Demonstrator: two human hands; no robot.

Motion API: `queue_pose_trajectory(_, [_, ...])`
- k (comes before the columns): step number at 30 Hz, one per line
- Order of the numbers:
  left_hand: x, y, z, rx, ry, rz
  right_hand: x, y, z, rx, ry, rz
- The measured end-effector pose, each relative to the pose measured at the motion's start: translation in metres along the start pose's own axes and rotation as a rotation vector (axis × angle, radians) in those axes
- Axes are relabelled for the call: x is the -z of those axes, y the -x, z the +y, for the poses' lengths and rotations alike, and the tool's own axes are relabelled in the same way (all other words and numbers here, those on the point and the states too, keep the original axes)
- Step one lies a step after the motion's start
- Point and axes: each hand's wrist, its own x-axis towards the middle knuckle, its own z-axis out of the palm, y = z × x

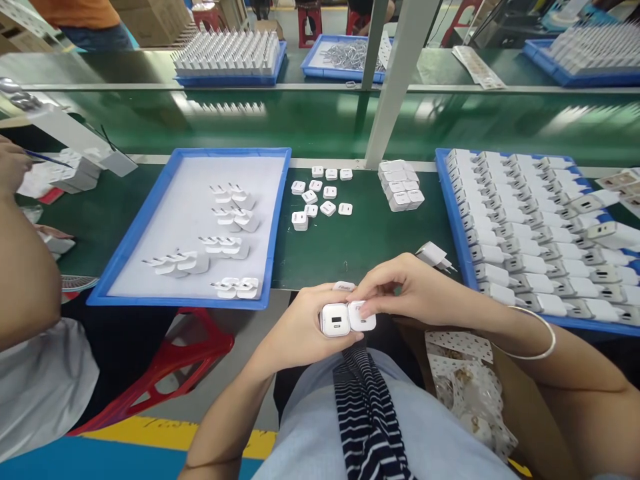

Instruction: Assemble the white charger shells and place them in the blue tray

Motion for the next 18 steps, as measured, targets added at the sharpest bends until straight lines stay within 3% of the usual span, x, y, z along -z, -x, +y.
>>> queue_pose_trajectory(13, [-0.003,-0.003,0.001,-0.004,-0.045,-0.006,0.000,-0.001,-0.001,-0.109,0.037,0.025])
queue_pose_trajectory(18, [-0.003,-0.001,-0.003,-0.023,-0.023,0.005,-0.003,0.000,0.013,-0.100,0.095,0.040])
